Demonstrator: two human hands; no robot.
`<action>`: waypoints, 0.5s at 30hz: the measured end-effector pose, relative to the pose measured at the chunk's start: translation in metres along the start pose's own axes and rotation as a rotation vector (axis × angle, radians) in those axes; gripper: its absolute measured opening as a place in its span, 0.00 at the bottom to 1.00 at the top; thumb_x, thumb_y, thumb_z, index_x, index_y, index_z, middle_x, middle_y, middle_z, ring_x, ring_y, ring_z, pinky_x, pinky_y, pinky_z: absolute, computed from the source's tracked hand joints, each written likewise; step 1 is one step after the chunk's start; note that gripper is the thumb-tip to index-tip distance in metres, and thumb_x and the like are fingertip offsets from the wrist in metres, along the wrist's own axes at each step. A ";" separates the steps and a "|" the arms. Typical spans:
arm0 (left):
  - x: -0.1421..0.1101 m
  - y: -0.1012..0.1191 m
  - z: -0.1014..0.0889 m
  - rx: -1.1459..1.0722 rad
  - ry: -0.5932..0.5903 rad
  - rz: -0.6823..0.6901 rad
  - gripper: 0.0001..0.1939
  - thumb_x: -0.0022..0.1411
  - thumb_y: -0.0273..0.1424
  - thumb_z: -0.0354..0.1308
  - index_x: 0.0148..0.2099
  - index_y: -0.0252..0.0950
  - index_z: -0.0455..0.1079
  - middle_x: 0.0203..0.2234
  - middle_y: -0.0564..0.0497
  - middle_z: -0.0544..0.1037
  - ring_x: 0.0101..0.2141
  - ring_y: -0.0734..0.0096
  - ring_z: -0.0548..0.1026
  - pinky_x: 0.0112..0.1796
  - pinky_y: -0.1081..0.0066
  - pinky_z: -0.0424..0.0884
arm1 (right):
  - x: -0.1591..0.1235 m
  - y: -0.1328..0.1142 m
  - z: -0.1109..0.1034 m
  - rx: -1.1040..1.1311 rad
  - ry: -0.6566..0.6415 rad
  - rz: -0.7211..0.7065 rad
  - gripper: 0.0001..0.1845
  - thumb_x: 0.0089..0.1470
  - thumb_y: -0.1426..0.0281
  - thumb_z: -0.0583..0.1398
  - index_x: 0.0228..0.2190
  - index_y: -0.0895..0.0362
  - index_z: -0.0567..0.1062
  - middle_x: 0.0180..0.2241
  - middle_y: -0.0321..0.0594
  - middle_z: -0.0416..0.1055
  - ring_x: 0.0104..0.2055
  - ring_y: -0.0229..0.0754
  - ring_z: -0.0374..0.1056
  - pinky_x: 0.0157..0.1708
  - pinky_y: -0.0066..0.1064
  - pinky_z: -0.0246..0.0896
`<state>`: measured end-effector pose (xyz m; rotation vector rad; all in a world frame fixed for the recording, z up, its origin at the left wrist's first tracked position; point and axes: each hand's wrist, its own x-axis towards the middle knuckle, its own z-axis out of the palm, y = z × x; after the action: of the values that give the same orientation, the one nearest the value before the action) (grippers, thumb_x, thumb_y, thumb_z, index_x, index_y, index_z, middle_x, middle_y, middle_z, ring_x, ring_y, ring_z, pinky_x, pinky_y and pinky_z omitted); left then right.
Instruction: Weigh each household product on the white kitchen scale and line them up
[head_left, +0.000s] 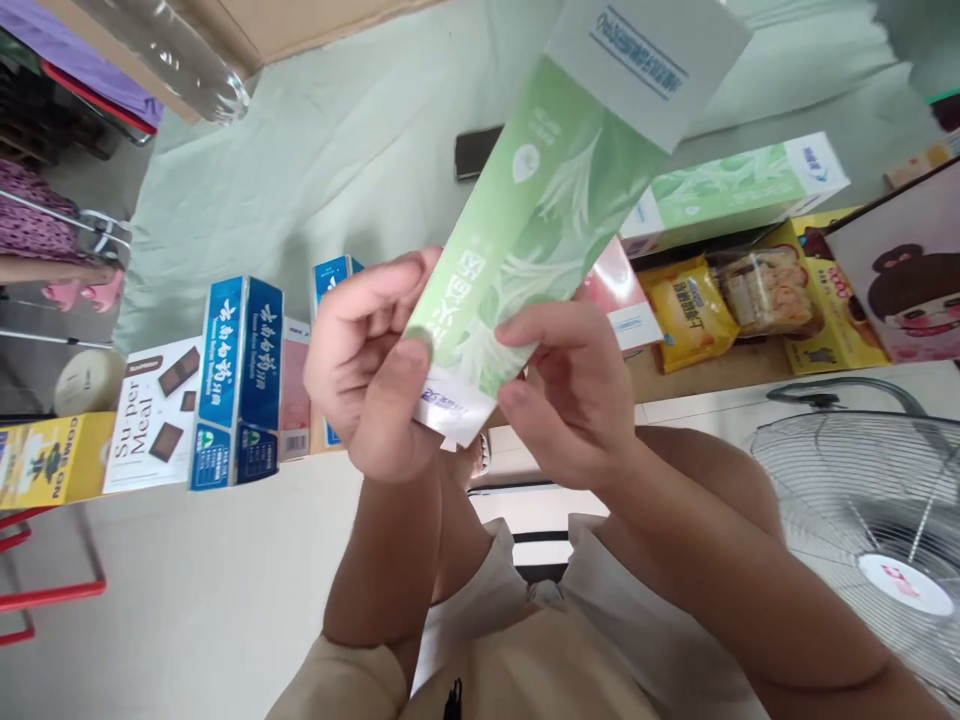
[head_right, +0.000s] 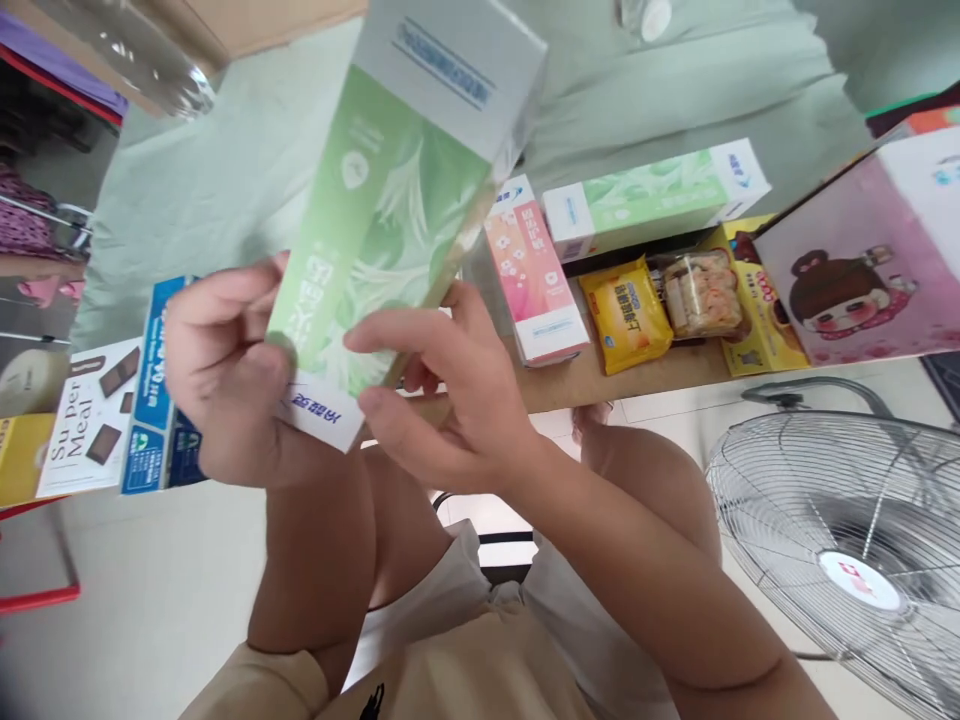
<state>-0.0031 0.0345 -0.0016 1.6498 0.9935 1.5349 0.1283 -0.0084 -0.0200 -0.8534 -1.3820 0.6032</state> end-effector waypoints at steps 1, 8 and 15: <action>0.001 0.000 0.006 -0.056 -0.042 -0.019 0.19 0.62 0.54 0.54 0.50 0.53 0.71 0.51 0.54 0.83 0.59 0.54 0.78 0.61 0.48 0.77 | 0.003 -0.003 -0.006 0.031 0.032 0.044 0.09 0.63 0.67 0.58 0.45 0.43 0.68 0.37 0.35 0.71 0.34 0.40 0.68 0.31 0.35 0.72; 0.005 -0.034 0.062 -0.064 -0.254 -0.216 0.26 0.72 0.56 0.40 0.64 0.54 0.62 0.70 0.55 0.67 0.73 0.61 0.62 0.69 0.57 0.69 | 0.037 0.011 -0.076 -0.035 0.454 0.259 0.10 0.57 0.71 0.61 0.40 0.48 0.68 0.36 0.32 0.69 0.24 0.30 0.63 0.24 0.28 0.63; -0.001 -0.069 0.106 0.104 -0.171 -0.402 0.25 0.71 0.35 0.59 0.66 0.47 0.59 0.69 0.47 0.67 0.72 0.60 0.63 0.73 0.52 0.60 | 0.059 0.051 -0.127 0.103 0.605 0.610 0.06 0.61 0.64 0.53 0.40 0.49 0.66 0.34 0.35 0.68 0.21 0.33 0.66 0.21 0.32 0.68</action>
<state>0.0961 0.0698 -0.0711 1.5062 1.2381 1.0759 0.2668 0.0474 -0.0245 -1.2572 -0.5279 0.7836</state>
